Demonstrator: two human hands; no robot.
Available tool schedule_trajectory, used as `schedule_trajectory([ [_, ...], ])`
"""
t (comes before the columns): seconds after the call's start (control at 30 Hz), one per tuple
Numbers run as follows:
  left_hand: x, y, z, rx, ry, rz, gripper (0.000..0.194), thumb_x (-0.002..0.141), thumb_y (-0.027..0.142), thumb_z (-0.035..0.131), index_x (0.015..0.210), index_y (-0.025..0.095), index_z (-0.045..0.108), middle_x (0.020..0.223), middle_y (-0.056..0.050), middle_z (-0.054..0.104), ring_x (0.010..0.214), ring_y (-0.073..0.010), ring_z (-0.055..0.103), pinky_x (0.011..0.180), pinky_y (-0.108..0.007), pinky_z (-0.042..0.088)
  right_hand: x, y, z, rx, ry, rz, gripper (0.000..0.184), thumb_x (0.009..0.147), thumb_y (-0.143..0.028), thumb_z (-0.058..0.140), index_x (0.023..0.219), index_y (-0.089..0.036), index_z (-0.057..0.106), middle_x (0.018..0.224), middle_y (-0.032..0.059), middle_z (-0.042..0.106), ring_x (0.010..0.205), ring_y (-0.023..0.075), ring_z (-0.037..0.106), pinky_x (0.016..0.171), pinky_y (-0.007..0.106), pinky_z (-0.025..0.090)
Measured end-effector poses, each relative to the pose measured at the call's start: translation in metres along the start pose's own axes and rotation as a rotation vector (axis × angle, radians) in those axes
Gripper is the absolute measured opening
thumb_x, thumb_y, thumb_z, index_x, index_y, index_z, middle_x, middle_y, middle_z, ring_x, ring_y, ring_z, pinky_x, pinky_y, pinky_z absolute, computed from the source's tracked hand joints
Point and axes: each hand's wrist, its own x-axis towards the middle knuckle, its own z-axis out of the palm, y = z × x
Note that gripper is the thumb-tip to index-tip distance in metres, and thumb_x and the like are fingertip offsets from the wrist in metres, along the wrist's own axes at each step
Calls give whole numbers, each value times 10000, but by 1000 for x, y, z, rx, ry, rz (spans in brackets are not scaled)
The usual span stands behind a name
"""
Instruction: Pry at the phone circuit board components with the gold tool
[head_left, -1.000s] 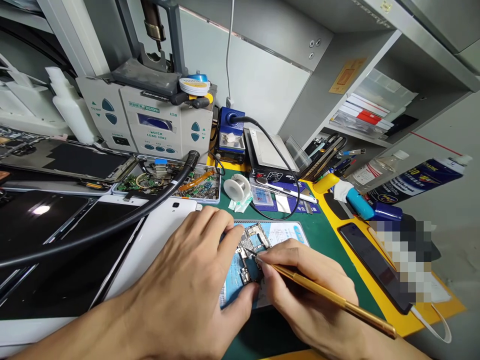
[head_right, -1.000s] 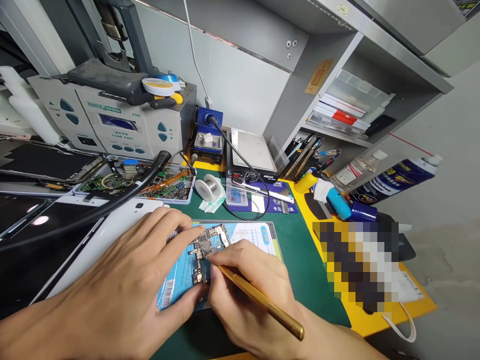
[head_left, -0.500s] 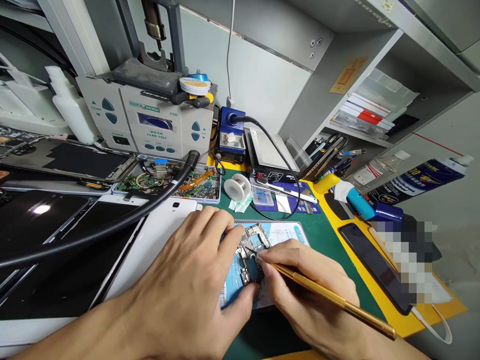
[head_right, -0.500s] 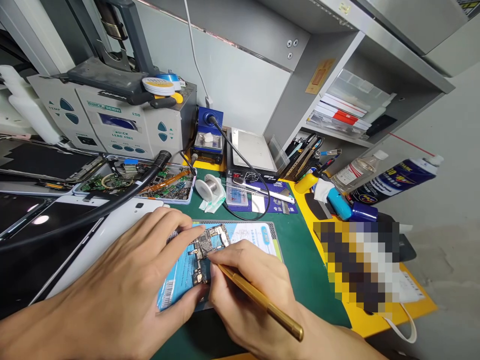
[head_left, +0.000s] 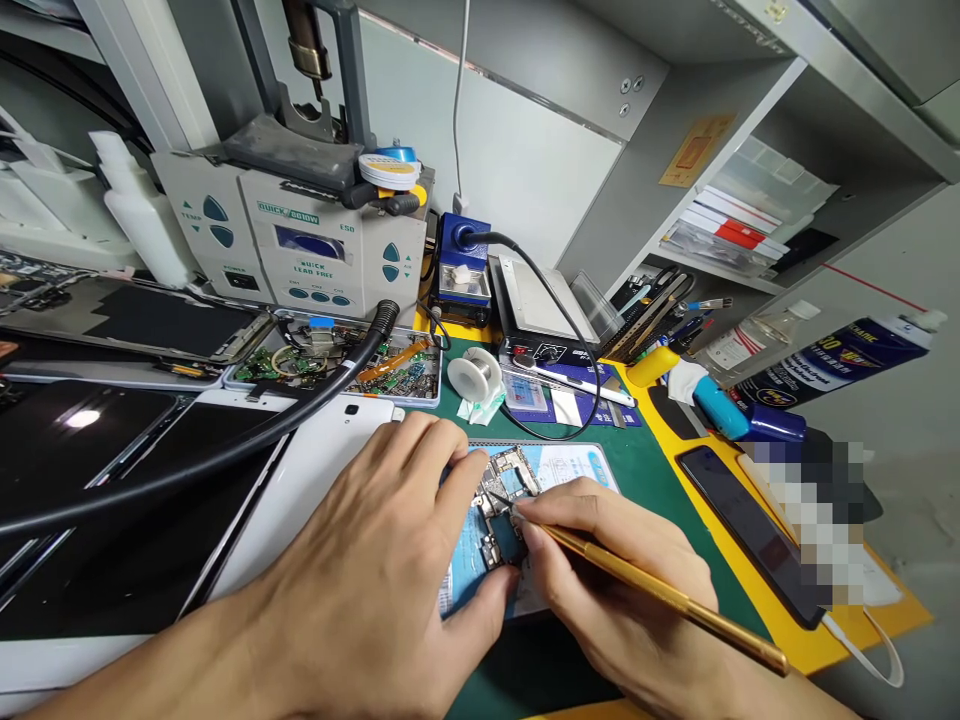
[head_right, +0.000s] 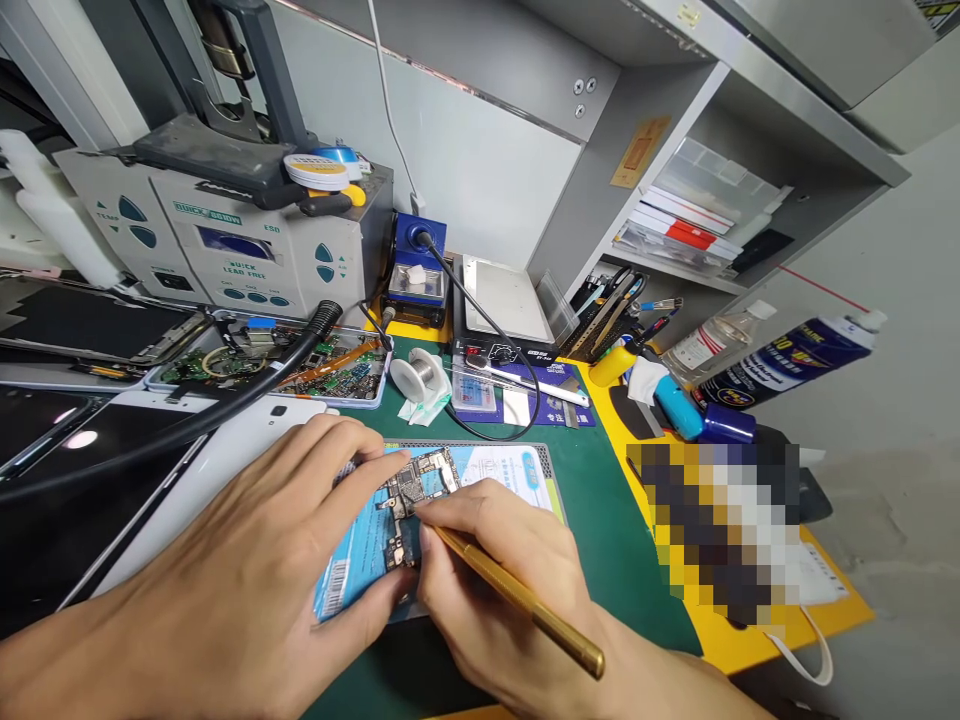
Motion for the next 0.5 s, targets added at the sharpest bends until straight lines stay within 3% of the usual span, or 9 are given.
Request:
schedule_trajectory([
  [0.37,-2,1,-1,-5,-14,-34,333,897,331,631,1181,161,664,1122,-108,579,1031,-306,518,854,-514,505,0,0,-1,3,-29,11,174,925,-17,692,981,-164,768,836,12,787,681,105,750,675,156,637],
  [0.5,-2,1,-1,-3,-5,0,344,894,336,645,1190,162,661,1120,-110,578,1022,-310,519,841,-511,501,-1,-1,-2,6,9,-1,204,927,-11,708,1049,-162,770,885,19,807,724,113,770,719,155,650],
])
